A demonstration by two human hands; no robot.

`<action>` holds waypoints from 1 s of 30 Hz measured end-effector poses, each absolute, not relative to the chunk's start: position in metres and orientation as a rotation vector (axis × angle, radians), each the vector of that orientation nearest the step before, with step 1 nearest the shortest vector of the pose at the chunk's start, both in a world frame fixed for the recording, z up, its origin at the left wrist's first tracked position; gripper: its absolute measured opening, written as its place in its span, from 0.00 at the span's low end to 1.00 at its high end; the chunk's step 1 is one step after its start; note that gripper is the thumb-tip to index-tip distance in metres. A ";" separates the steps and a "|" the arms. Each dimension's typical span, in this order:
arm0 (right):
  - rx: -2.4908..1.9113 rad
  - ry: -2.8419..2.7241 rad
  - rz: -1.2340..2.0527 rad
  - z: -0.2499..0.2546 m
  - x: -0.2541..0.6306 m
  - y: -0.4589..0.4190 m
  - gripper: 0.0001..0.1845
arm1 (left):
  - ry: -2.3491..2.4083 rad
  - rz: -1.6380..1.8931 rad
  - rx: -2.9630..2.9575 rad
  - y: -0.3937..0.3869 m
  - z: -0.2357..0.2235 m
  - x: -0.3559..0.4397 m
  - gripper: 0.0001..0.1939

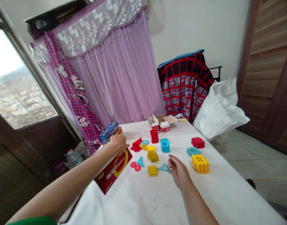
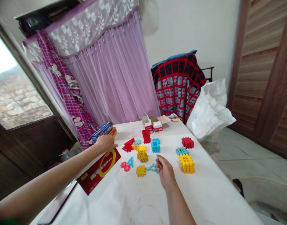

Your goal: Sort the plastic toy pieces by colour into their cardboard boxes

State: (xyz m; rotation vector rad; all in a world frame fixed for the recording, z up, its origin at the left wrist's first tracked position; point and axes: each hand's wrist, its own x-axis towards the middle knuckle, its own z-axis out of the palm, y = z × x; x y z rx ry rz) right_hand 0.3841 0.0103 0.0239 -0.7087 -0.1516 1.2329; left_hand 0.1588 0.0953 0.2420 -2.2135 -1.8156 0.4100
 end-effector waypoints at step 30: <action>-0.793 -0.286 1.213 0.017 0.390 0.010 0.20 | -1.645 -0.151 -2.704 -0.031 0.142 0.020 0.13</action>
